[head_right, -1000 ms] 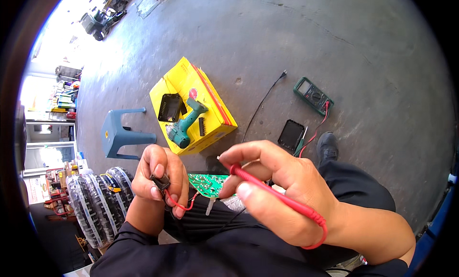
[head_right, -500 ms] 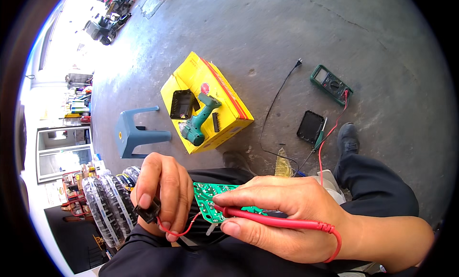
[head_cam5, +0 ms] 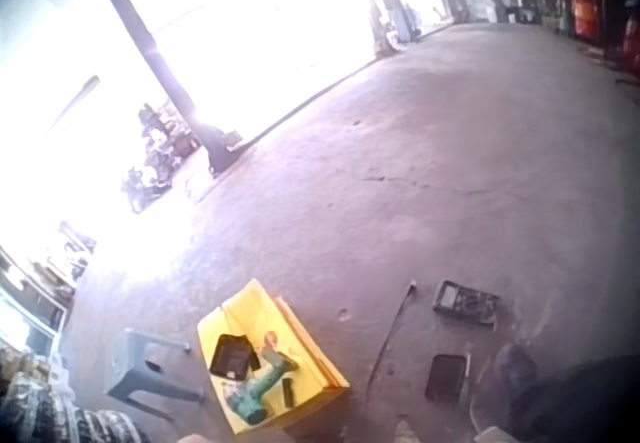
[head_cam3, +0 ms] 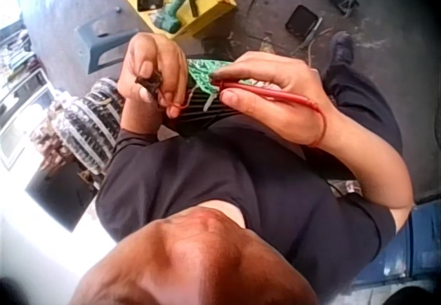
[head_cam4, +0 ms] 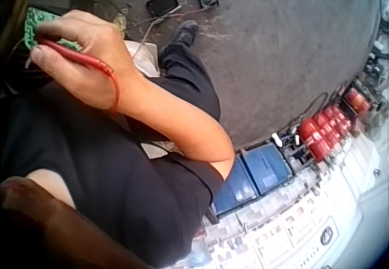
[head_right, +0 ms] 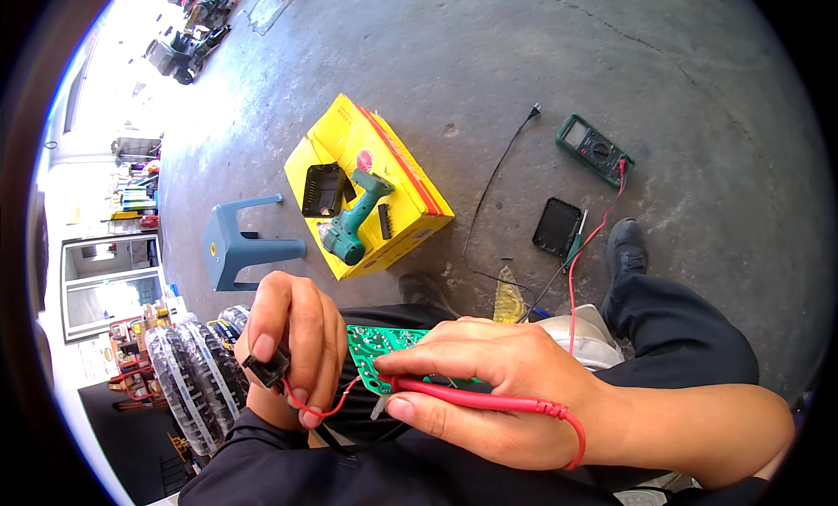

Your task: The person holds a circuit board and a plastic charger housing, uses a multimeter to test electrical components, and uses a screwdriver to manipulate internal parts.

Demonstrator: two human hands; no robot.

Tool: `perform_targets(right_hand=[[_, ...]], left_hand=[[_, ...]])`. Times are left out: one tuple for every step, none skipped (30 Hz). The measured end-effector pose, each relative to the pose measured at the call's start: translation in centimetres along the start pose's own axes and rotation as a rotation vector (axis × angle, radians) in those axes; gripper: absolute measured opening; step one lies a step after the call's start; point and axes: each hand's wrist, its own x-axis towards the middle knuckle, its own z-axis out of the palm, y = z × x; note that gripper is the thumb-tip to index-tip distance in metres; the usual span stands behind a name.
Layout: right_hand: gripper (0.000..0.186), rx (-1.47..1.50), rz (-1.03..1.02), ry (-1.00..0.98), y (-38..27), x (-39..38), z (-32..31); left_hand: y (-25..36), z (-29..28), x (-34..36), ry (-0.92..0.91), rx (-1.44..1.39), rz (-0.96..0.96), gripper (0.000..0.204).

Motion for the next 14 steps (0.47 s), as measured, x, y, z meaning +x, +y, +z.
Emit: perform_targets(right_hand=[[0.03, 0.002, -0.006, 0.004, 0.1, 0.0, 0.1], [0.03, 0.004, -0.011, 0.008, 0.1, 0.0, 0.2], [0.03, 0.007, -0.007, 0.009, 0.0, 0.0, 0.2], [0.03, 0.009, -0.002, 0.012, 0.0, 0.0, 0.2], [0.03, 0.011, 0.003, 0.016, -0.1, -0.1, 0.3], [0.03, 0.02, 0.003, 0.032, 0.0, -0.1, 0.4], [0.029, 0.026, 0.007, 0.05, 0.0, -0.3, 0.4], [0.03, 0.032, 0.011, 0.069, 0.1, -0.4, 0.5], [0.03, 0.046, 0.001, 0.062, 0.1, -0.4, 0.6], [0.03, 0.053, -0.002, 0.054, 0.2, -0.3, 0.6], [0.03, 0.053, -0.002, 0.049, 0.3, -0.3, 0.5], [0.031, 0.06, -0.003, 0.028, 0.4, -0.3, 0.5], [0.031, 0.052, -0.002, 0.031, 0.4, -0.3, 0.5], [0.031, 0.043, 0.0, 0.035, 0.3, -0.5, 0.4]], left_hand=[[0.0, -0.1, 0.0, -0.013, 0.005, -0.001, 0.029], [0.1, -0.1, 0.0, -0.026, 0.011, -0.002, 0.03], [0.1, -0.1, -0.1, -0.031, 0.011, -0.001, 0.031], [0.1, -0.2, -0.1, -0.037, 0.01, -0.001, 0.032], [0.1, -0.3, 0.0, -0.045, 0.009, -0.001, 0.032], [0.0, -0.4, 0.0, -0.046, 0.007, -0.003, 0.033], [-0.1, -0.5, 0.1, -0.05, 0.001, -0.003, 0.033], [-0.1, -0.6, 0.3, -0.056, -0.006, -0.005, 0.034], [0.0, -0.6, 0.3, -0.061, 0.008, -0.008, 0.034], [0.0, -0.7, 0.2, -0.07, 0.017, -0.005, 0.034], [0.0, -0.9, 0.2, -0.086, 0.021, 0.002, 0.034], [0.1, -0.9, 0.1, -0.098, 0.01, -0.015, 0.034], [0.2, -1.1, 0.1, -0.105, 0.014, -0.024, 0.035], [0.1, -1.3, 0.3, -0.119, -0.005, -0.03, 0.035]])
